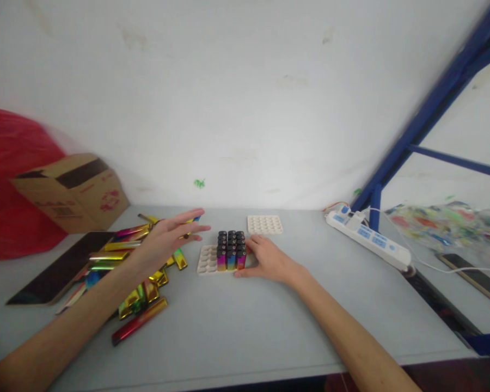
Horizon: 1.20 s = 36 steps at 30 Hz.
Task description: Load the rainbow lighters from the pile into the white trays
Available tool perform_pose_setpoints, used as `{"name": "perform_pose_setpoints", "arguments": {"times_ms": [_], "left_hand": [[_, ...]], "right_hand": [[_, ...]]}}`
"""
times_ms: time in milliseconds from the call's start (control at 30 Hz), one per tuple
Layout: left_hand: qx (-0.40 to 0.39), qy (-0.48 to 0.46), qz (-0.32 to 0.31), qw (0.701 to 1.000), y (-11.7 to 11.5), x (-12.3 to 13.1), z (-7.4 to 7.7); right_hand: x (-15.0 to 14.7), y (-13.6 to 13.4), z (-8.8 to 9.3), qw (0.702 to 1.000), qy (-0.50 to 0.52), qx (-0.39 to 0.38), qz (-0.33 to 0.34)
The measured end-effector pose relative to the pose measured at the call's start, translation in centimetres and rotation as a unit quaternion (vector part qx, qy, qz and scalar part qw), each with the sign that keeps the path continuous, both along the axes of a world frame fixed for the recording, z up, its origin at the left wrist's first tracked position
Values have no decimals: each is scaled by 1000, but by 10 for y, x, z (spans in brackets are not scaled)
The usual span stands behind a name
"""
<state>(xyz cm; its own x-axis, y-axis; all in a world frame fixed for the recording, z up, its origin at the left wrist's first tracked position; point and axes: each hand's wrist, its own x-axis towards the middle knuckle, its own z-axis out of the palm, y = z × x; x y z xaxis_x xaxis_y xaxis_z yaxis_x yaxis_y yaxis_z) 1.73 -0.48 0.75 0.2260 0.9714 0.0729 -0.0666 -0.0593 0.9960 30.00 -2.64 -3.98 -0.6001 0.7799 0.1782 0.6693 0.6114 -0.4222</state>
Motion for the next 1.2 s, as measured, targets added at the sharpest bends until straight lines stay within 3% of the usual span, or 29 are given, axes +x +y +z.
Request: {"name": "perform_pose_setpoints", "arguments": {"times_ms": [100,467,600,767,967,1200], "left_hand": [[-28,-23,-12,999,-8,4,-6],[27,63,-21,997,-15,5,-19],[47,52,-56,996,-18,8,-15],[3,27,-130,991,-25,12,-10],[-18,22,-112,993,-25,16,-15],[-157,-86,-146,973,-22,9,-9]], "right_hand": [[1,0,0,1000,2,-7,2],[0,-1,2,1000,1,-13,-1],[0,0,2,1000,3,-15,1],[1,0,1,1000,12,-9,6],[1,1,0,1000,14,-9,10],[2,1,-1,1000,14,-4,7]]}}
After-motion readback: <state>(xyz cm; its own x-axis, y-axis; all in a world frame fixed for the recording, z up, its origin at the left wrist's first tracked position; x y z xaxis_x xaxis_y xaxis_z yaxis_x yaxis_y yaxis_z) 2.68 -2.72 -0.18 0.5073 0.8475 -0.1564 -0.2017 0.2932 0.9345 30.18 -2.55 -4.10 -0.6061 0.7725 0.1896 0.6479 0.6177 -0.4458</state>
